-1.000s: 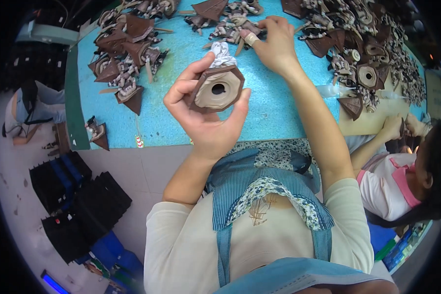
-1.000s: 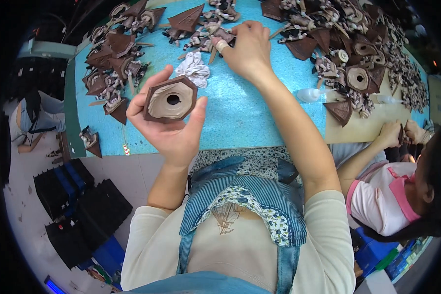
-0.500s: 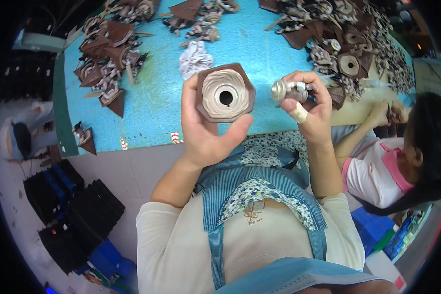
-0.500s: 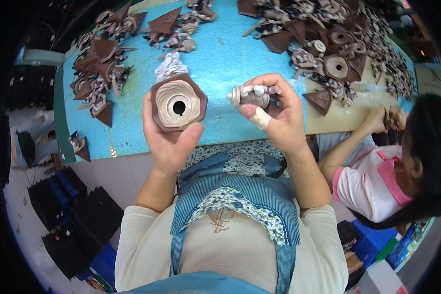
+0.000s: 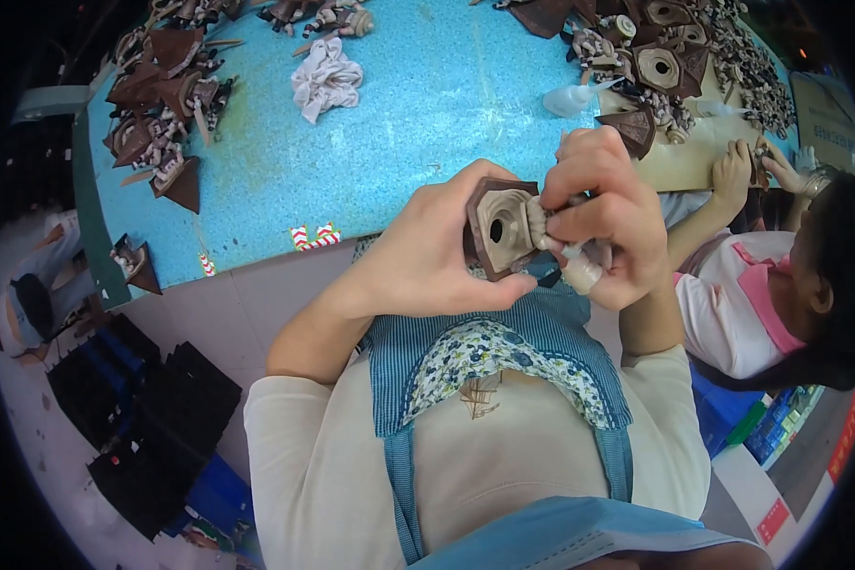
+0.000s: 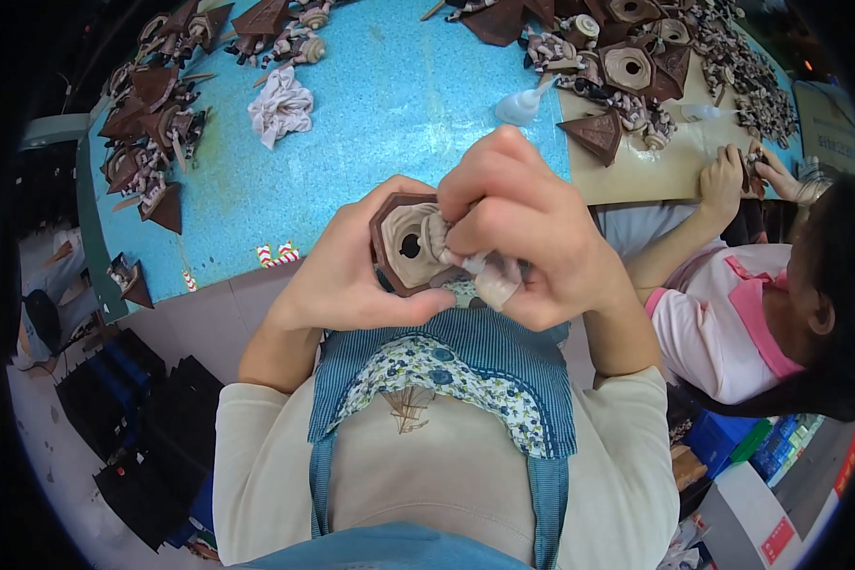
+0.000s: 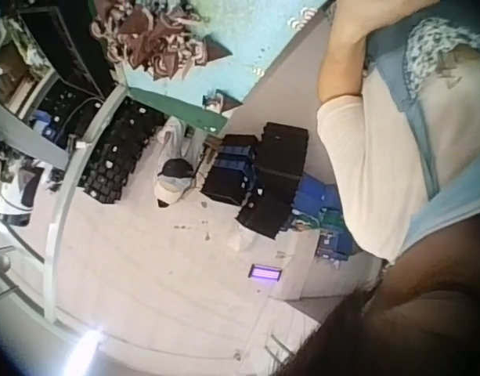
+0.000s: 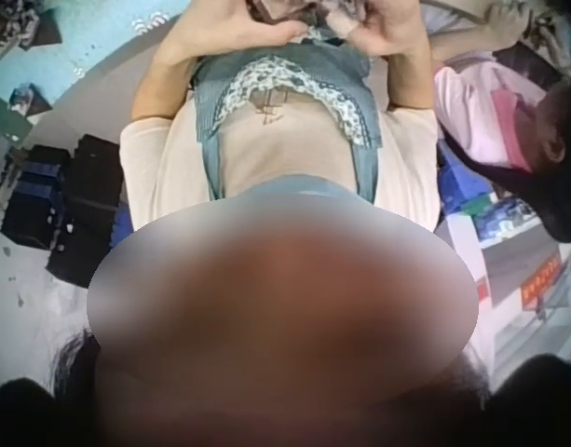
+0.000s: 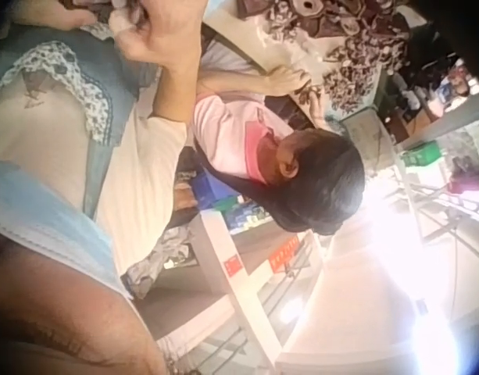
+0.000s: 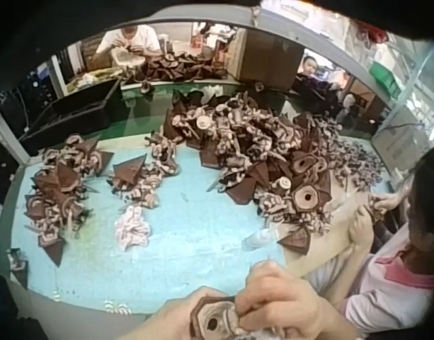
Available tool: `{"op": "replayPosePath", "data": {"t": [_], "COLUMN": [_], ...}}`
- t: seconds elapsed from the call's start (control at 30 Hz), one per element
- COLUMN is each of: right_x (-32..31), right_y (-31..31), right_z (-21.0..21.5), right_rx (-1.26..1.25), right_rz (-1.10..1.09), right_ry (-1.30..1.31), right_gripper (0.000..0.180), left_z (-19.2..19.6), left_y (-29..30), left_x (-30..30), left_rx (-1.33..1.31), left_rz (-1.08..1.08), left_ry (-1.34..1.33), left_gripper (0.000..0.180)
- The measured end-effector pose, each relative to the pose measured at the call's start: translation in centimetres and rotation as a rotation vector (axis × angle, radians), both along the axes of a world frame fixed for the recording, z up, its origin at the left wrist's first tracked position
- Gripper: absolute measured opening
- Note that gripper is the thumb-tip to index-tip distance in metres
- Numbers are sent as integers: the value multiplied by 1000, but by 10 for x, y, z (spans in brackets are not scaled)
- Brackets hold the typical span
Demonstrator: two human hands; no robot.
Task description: The person applies glue from a bottle to plastic figurine components, then assembles them by hand at a workbench.
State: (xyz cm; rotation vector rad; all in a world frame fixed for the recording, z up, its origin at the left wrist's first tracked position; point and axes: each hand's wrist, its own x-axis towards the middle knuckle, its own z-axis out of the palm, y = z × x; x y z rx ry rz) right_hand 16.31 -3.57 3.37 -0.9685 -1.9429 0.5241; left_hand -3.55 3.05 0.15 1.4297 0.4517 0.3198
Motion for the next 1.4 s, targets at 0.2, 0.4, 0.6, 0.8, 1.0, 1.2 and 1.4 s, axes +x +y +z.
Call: {"op": "replayPosePath", "data": {"t": [0.2, 0.4, 0.6, 0.8, 1.0, 1.2, 1.4], "right_x": [-12, -31, -38, -39, -25, -30, -65], "right_y": [4, 5, 4, 4, 11, -3, -17], "right_z": [11, 8, -4, -4, 7, 9, -17], "right_rx": [94, 157, 162, -18, -255, -224, -271], "right_rz": [56, 58, -2, -175, -78, -212, -662], "right_ry": [-182, -305, -131, -46, 67, -177, 44], "right_gripper": [23, 23, 22, 25, 40, 35, 24], "left_z": [7, -1, -3, -16, -17, -17, -29], "left_y": [4, 0, 1, -10, 4, -5, -22], "left_x": [3, 1, -2, 4, -2, 4, 22], "left_rx": [132, 242, 58, 214, -391, -203, 383], "left_rz": [-46, -5, -38, 194, 2, 150, 471], "left_ry": [-2, -34, -39, -33, -177, -166, -17], "left_gripper": [61, 63, 63, 66, 58, 61, 68]}}
